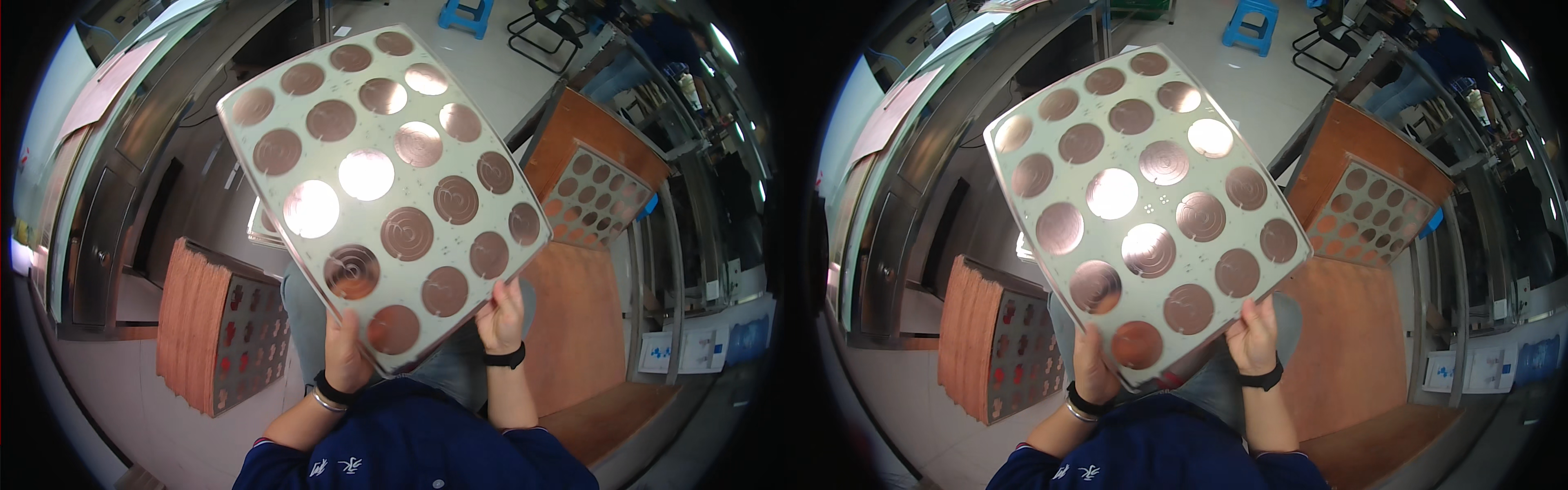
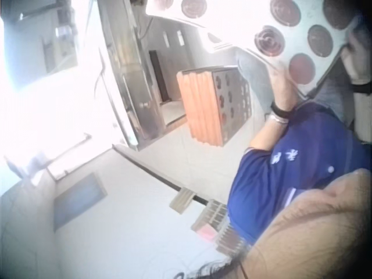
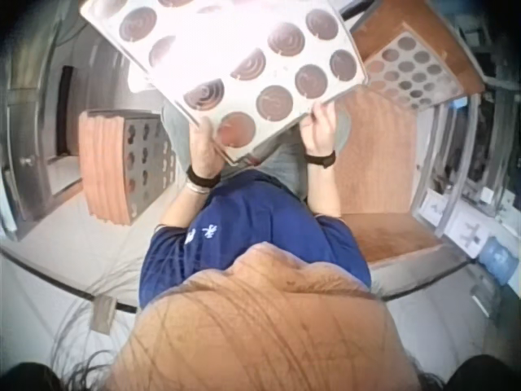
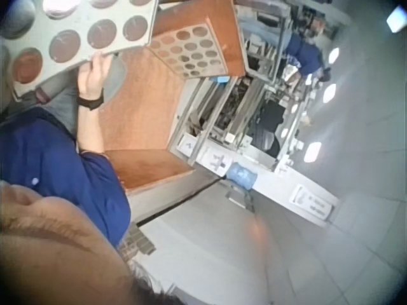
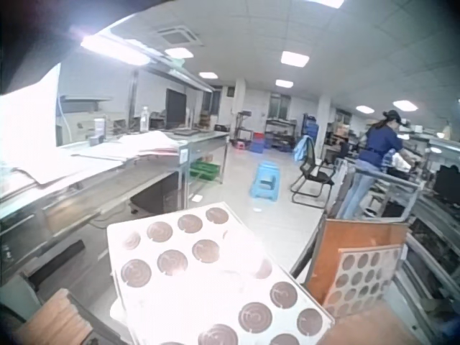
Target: The person is inspecting and sorting large sheets of printed circuit boards in a metal fabrication or electronics assembly environment.
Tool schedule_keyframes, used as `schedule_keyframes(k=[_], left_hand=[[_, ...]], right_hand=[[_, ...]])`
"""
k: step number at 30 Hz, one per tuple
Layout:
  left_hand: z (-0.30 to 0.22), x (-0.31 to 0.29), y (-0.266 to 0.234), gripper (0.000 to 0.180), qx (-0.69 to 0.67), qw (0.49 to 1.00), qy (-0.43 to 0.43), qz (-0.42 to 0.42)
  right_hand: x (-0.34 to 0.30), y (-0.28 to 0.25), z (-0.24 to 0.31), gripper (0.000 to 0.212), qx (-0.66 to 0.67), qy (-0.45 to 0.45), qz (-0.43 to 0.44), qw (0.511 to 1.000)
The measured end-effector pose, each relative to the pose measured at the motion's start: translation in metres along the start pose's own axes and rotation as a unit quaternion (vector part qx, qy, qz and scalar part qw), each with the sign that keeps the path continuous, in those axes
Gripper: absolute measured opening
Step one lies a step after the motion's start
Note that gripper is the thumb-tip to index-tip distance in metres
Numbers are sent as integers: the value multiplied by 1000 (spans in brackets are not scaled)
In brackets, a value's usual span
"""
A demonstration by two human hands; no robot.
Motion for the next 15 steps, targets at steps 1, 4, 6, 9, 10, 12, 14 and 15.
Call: schedule_keyframes(k=[1, 4, 6, 9, 10, 12, 14, 15], left_hand=[[-10, 7, 2, 45, 93, 995, 29, -10], [-28, 20, 5, 44, 152, 988, 36, -6], [-33, 26, 3, 46, 123, 992, 4, 7], [-40, 29, -11, 47, 148, 989, -20, 19], [-40, 28, -17, 48, 145, 989, -28, 10], [-39, 30, -20, 48, 150, 988, -36, 9], [-37, 31, -18, 49, 154, 987, -39, 7], [-37, 31, -17, 49, 159, 987, -37, 9]], right_hand=[[-5, 4, -7, 41, 3, 15, 20, 1000], [-8, -42, -4, 42, -20, 30, 127, 991], [-8, -61, 29, 44, 18, -24, -15, 999], [-8, -74, 63, 48, -38, -28, -55, 997], [-8, -78, 64, 50, -101, -10, -52, 993], [-11, -72, 70, 48, -132, -17, -78, 988], [-15, -83, 75, 46, -163, -24, -100, 981], [-13, -90, 72, 44, -108, 7, 0, 994]])
Point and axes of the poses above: each hand's wrist, its own x-axis towards the middle knuckle, its own y-axis out of the palm, z = x × y, the point moved 8 cm from there along x, towards the middle knuckle, and after that the axes turned 15 degrees about y, right-handed, at the moved point
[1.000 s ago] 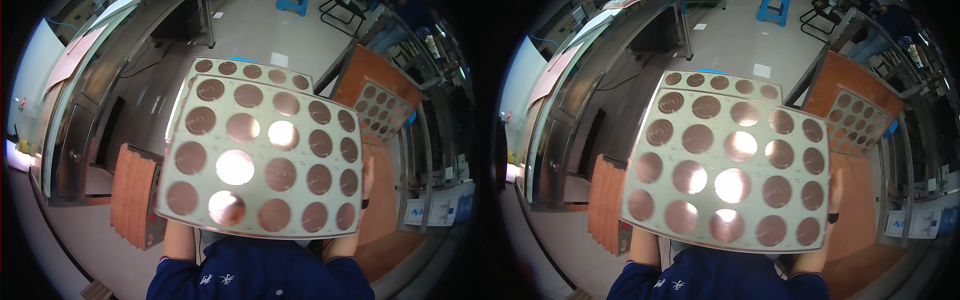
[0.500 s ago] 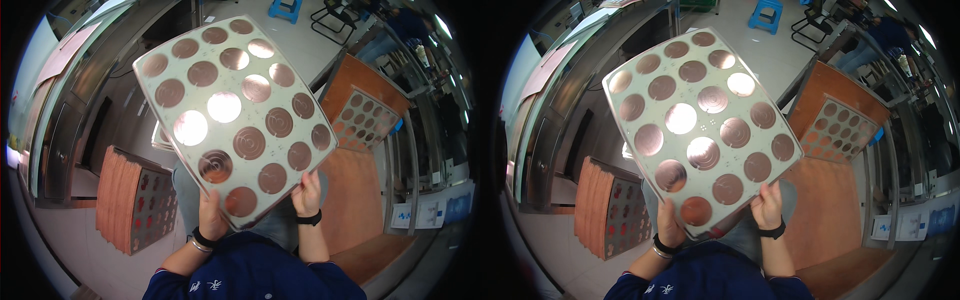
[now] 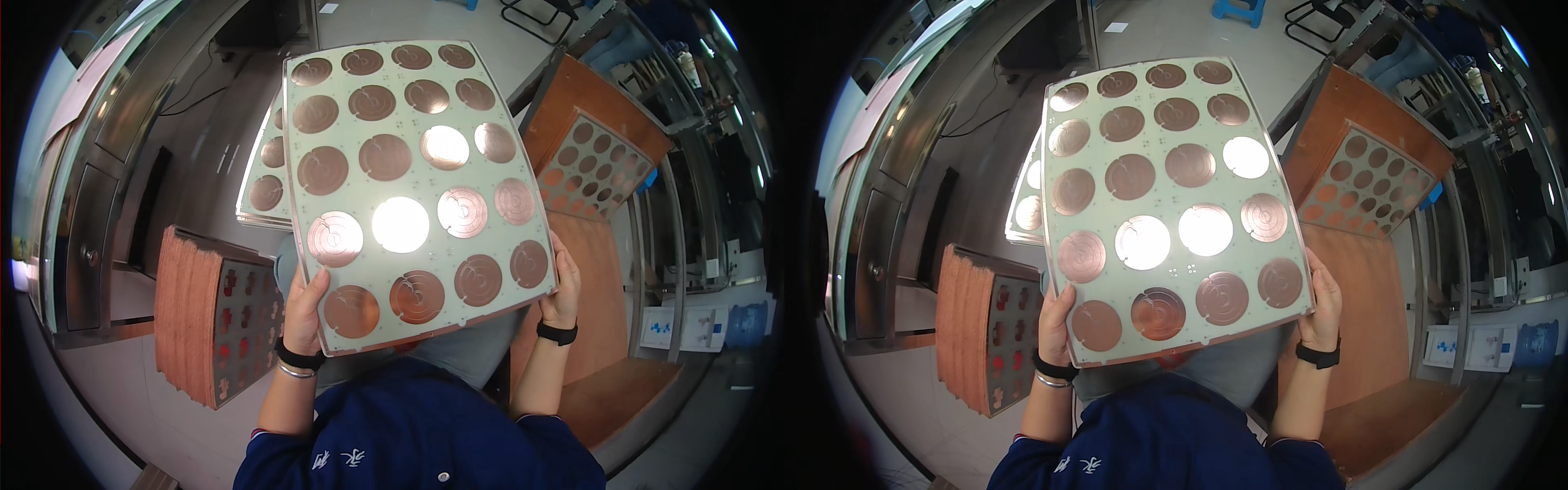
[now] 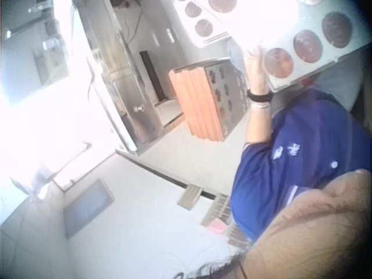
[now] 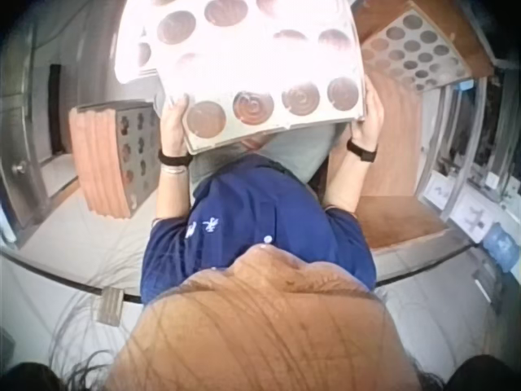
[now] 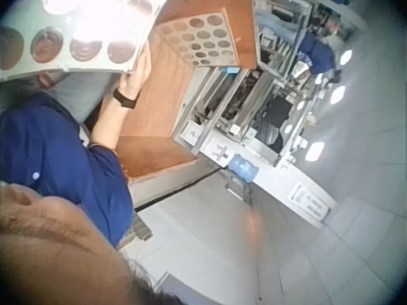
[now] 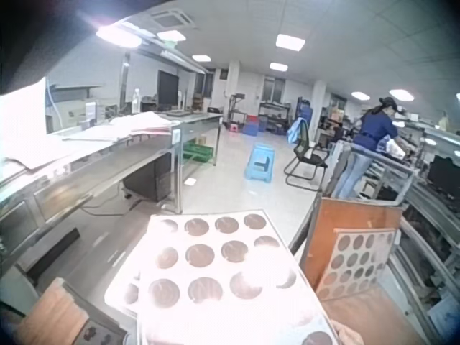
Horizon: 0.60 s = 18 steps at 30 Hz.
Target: The person is inspecting and sorting large sheets of printed circuit boards in a metal fabrication or electronics assembly environment.
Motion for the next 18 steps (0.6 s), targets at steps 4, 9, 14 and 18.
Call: schedule_keyframes(k=[4, 9, 14, 18], left_hand=[[-1, 2, 3, 48, 1, 1000, -2, 5], [1, 3, -4, 47, -2, 1000, -1, -3], [0, 4, -13, 49, -11, 1000, 4, -9], [-2, 4, -17, 53, -7, 1000, -4, -18]], right_hand=[[-6, -6, -7, 40, 50, 15, 57, 997], [-11, 29, 3, 40, -71, -5, -153, 986], [-14, 22, 4, 41, -99, -10, -173, 980], [-15, 39, 5, 55, -63, 10, -42, 997]])
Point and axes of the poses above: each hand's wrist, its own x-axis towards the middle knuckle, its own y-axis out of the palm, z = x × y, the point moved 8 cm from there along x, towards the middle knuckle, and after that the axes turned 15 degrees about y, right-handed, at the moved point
